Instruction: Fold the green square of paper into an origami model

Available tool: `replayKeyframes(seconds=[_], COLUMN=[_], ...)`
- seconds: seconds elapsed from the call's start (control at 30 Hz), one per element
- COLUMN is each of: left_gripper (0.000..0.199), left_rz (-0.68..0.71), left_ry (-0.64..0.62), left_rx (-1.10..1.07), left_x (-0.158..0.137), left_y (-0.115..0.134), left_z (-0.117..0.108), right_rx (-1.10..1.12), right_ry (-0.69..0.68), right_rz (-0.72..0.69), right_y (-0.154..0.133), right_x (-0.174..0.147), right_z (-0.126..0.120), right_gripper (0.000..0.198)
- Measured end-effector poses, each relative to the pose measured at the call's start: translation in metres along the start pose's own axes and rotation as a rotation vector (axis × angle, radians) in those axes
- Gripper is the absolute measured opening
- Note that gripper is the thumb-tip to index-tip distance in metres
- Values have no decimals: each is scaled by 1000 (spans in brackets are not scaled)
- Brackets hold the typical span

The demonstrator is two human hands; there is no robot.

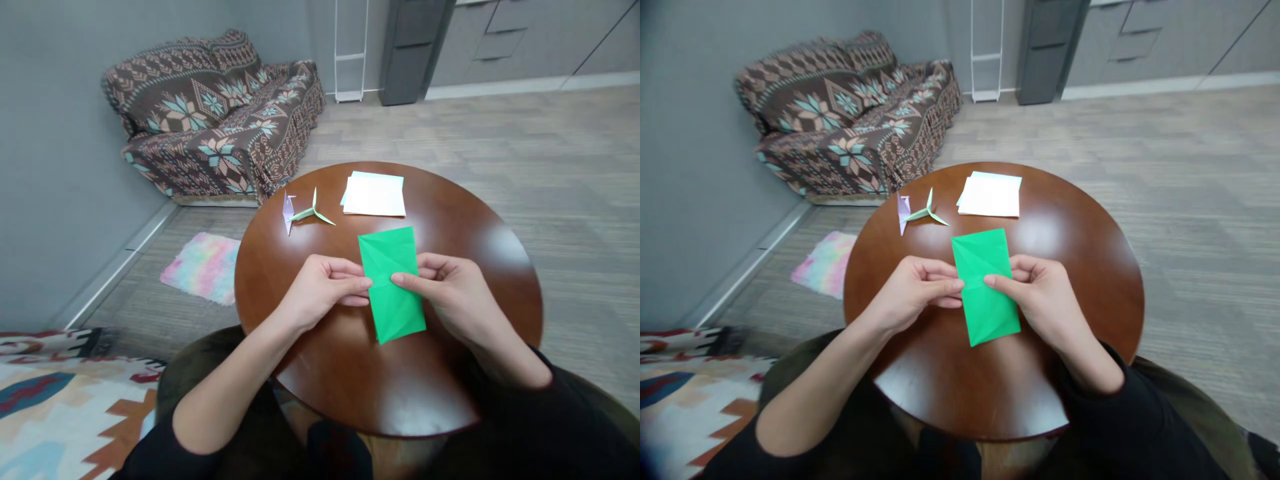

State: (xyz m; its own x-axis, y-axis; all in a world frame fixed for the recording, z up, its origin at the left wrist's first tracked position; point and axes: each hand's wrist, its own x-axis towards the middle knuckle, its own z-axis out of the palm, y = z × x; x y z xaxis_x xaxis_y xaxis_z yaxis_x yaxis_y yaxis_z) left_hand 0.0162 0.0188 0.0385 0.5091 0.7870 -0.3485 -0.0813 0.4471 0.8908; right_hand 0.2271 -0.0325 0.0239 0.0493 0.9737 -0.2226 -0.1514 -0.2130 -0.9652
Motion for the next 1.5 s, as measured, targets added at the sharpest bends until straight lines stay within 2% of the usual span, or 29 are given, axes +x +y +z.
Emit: replayKeyframes(seconds=[0.4, 0.5, 0.77, 1.5], left_gripper=[32, 31, 31, 28], left_rz=[37, 83, 241, 282], left_ry=[84, 86, 227, 253], left_rx=[40, 59, 40, 37], left_x=[2, 1, 2, 2], left_y=[-2, -2, -4, -7], left_z=[1, 2, 2, 2], right_rx=[-46, -103, -105, -103], right_ry=[12, 40, -5, -63], right_rz=[-10, -32, 8, 36], right_y=[0, -1, -5, -4], right_x=[-1, -4, -15, -14], right_z=[1, 6, 20, 18], right_gripper=[28, 30, 33, 33])
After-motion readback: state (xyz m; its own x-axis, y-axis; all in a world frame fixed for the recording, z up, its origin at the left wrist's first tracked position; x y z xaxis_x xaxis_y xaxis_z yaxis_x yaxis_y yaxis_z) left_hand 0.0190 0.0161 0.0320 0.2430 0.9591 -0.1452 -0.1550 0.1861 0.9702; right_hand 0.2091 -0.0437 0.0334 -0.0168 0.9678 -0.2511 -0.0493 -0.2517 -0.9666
